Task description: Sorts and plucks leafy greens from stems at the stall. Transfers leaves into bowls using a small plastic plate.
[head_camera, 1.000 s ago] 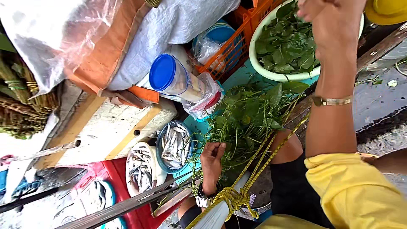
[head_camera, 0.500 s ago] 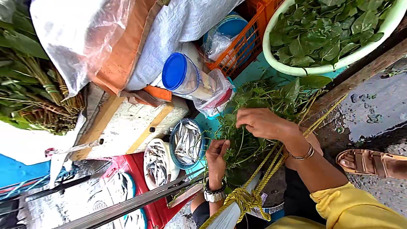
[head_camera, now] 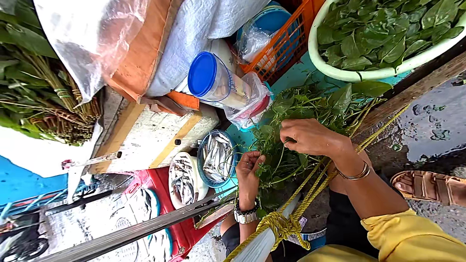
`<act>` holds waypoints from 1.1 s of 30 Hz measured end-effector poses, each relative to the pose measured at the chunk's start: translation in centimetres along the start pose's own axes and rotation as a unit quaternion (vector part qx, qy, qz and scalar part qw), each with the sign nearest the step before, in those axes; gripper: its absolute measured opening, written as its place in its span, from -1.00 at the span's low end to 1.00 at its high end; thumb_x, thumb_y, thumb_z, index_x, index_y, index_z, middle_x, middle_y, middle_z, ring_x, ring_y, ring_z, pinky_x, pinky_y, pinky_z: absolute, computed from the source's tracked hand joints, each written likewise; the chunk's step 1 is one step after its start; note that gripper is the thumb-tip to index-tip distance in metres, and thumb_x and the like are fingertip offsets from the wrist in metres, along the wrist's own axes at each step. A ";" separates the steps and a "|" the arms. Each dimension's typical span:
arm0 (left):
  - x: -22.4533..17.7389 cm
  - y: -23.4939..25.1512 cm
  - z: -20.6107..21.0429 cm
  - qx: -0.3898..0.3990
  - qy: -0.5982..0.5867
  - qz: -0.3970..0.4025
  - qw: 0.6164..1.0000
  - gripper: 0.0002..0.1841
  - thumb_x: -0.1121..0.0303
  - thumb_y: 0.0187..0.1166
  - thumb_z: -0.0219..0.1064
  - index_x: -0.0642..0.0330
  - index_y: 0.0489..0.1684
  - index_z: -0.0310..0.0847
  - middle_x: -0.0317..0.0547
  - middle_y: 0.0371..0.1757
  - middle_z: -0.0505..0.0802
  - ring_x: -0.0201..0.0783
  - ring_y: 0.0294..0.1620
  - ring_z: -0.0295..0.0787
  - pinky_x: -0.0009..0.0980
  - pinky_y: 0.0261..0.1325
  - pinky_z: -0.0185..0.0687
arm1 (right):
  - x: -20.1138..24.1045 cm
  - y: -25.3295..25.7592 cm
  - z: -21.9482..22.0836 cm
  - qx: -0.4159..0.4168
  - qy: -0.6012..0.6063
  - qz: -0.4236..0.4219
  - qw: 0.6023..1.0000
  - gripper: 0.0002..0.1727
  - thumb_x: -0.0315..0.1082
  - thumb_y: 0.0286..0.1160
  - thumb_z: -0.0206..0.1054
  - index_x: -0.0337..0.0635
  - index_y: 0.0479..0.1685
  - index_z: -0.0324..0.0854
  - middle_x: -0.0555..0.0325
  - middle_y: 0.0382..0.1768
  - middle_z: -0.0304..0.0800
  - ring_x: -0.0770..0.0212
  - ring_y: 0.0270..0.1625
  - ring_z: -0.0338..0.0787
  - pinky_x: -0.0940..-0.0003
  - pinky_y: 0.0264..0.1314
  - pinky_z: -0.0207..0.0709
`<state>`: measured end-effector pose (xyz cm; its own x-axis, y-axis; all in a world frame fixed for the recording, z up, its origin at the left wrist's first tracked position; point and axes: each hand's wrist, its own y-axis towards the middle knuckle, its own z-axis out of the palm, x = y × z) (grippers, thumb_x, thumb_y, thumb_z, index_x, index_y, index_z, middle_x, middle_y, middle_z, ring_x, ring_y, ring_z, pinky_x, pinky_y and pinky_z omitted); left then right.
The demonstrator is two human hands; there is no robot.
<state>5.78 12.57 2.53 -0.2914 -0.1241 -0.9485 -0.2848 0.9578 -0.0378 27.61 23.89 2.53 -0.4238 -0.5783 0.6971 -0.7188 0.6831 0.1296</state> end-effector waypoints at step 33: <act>-1.4 -0.3 -1.9 0.134 -0.114 -0.087 0.981 -0.65 0.62 0.45 0.18 0.22 0.15 0.70 -0.15 -0.08 0.86 -0.38 -0.12 0.78 -0.44 -0.02 0.72 | -1.9 -5.9 -4.2 -0.080 -0.004 0.086 0.993 -0.82 -0.50 0.18 0.66 -0.08 -0.43 0.73 0.03 -0.32 0.78 -0.16 -0.25 0.77 -0.25 -0.30 0.54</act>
<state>4.51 11.93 4.47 -0.0397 -0.2608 -0.9646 -0.0533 0.9645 -0.2586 34.97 22.88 3.44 -0.5380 -0.4501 0.7127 -0.5385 0.8340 0.1203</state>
